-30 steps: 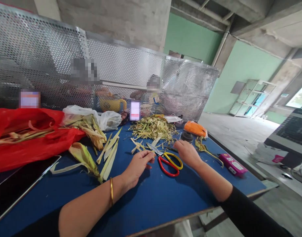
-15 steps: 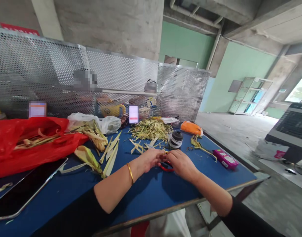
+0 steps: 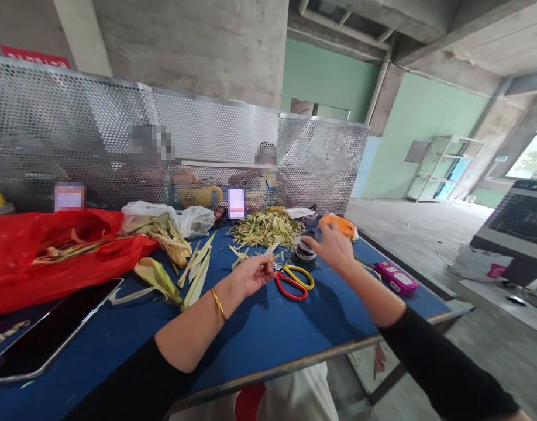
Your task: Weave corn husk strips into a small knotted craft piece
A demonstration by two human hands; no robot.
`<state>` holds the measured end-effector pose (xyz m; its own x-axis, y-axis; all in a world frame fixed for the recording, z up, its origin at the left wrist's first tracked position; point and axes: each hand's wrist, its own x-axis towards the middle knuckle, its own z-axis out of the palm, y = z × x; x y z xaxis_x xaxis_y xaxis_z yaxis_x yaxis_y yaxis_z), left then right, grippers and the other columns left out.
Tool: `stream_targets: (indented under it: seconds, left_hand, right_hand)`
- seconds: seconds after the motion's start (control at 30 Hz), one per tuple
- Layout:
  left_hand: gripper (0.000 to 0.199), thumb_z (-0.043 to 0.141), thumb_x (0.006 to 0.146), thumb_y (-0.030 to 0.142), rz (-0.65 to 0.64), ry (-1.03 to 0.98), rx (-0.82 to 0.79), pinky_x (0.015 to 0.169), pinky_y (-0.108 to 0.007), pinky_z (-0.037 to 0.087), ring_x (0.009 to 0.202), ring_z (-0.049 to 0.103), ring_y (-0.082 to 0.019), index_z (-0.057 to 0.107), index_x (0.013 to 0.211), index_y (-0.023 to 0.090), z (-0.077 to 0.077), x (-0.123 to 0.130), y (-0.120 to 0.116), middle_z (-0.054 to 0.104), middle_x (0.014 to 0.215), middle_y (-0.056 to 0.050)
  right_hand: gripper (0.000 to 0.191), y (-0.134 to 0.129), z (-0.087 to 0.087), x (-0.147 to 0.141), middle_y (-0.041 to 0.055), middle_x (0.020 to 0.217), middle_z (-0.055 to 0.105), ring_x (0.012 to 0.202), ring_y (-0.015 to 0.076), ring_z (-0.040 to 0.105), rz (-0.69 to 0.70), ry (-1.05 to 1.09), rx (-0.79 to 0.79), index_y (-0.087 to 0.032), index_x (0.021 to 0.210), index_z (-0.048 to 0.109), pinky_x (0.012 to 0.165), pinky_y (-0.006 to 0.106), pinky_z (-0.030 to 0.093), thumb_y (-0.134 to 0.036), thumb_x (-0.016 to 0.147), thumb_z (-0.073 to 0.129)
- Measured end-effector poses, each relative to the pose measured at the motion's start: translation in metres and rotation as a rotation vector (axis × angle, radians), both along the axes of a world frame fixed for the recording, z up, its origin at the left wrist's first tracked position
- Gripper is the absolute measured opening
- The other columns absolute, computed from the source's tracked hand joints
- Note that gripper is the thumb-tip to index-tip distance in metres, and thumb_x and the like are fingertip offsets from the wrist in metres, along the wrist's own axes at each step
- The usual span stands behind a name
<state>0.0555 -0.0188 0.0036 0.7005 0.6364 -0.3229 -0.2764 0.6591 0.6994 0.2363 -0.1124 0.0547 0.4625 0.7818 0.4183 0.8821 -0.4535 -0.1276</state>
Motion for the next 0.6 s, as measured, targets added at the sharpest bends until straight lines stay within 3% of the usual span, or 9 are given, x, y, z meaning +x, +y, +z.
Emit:
stream_targets:
  seconds: [0.07, 0.17, 0.3, 0.4, 0.47, 0.53, 0.6]
  left_hand:
    - [0.027, 0.049, 0.088, 0.005, 0.008, 0.029, 0.001, 0.043, -0.019, 0.047, 0.037, 0.043, -0.006, 0.051, 0.062, 0.014, 0.003, -0.003, -0.001, 0.045, 0.047, 0.003]
    - [0.026, 0.050, 0.089, 0.007, 0.028, 0.056, 0.002, 0.040, -0.016, 0.041, 0.037, 0.039, -0.004, 0.050, 0.064, 0.014, 0.008, -0.006, 0.000, 0.040, 0.048, 0.005]
    - [0.023, 0.050, 0.090, 0.009, 0.086, 0.055, -0.007, 0.037, -0.014, 0.034, 0.035, 0.033, -0.003, 0.050, 0.067, 0.013, 0.012, -0.011, 0.009, 0.033, 0.048, 0.008]
    - [0.023, 0.048, 0.091, 0.009, 0.136, 0.040, -0.022, 0.037, -0.013, 0.030, 0.035, 0.031, -0.002, 0.050, 0.069, 0.014, 0.014, -0.013, 0.017, 0.031, 0.049, 0.009]
    - [0.022, 0.048, 0.090, 0.008, 0.158, 0.023, -0.029, 0.037, -0.014, 0.029, 0.035, 0.031, -0.002, 0.050, 0.069, 0.014, 0.016, -0.015, 0.020, 0.032, 0.049, 0.008]
    - [0.021, 0.049, 0.088, 0.006, 0.173, 0.003, -0.031, 0.037, -0.014, 0.028, 0.035, 0.030, -0.002, 0.049, 0.069, 0.014, 0.019, -0.018, 0.022, 0.031, 0.049, 0.009]
    - [0.020, 0.049, 0.088, 0.005, 0.184, -0.021, -0.030, 0.037, -0.014, 0.028, 0.036, 0.030, -0.003, 0.050, 0.069, 0.014, 0.023, -0.022, 0.022, 0.030, 0.049, 0.009]
  right_hand:
    - [0.072, 0.025, 0.011, 0.008, 0.0230, 0.123, 0.057, 0.103, 0.0314, 0.061, -0.087, -0.002, -0.226, -0.010, 0.118, 0.059, 0.079, 0.037, 0.046, -0.071, 0.086, 0.037]
    - [0.067, 0.051, 0.017, 0.015, 0.0227, 0.113, 0.065, 0.107, 0.0335, 0.061, -0.069, 0.032, -0.354, -0.009, 0.110, 0.066, 0.082, 0.037, 0.047, -0.067, 0.083, 0.047]
    - [0.045, 0.060, 0.025, 0.029, 0.0147, 0.111, 0.070, 0.106, 0.0306, 0.063, -0.011, 0.058, -0.463, -0.017, 0.112, 0.069, 0.082, 0.034, 0.048, -0.046, 0.077, 0.065]
    - [0.058, 0.058, 0.032, 0.044, 0.0058, 0.120, 0.068, 0.107, 0.0241, 0.064, 0.054, 0.073, -0.511, -0.028, 0.123, 0.063, 0.082, 0.026, 0.048, -0.031, 0.067, 0.076]
    - [0.062, 0.057, 0.030, 0.049, 0.0080, 0.126, 0.064, 0.112, 0.0250, 0.061, 0.039, 0.072, -0.501, -0.026, 0.129, 0.059, 0.085, 0.027, 0.047, -0.040, 0.071, 0.073]
    - [0.061, 0.056, 0.024, 0.048, 0.0160, 0.126, 0.063, 0.114, 0.0301, 0.059, -0.020, 0.061, -0.472, -0.017, 0.129, 0.058, 0.087, 0.034, 0.047, -0.053, 0.080, 0.061]
    - [0.059, 0.057, 0.017, 0.045, 0.0216, 0.122, 0.063, 0.113, 0.0340, 0.059, -0.071, 0.052, -0.449, -0.010, 0.124, 0.060, 0.086, 0.039, 0.047, -0.054, 0.085, 0.052]
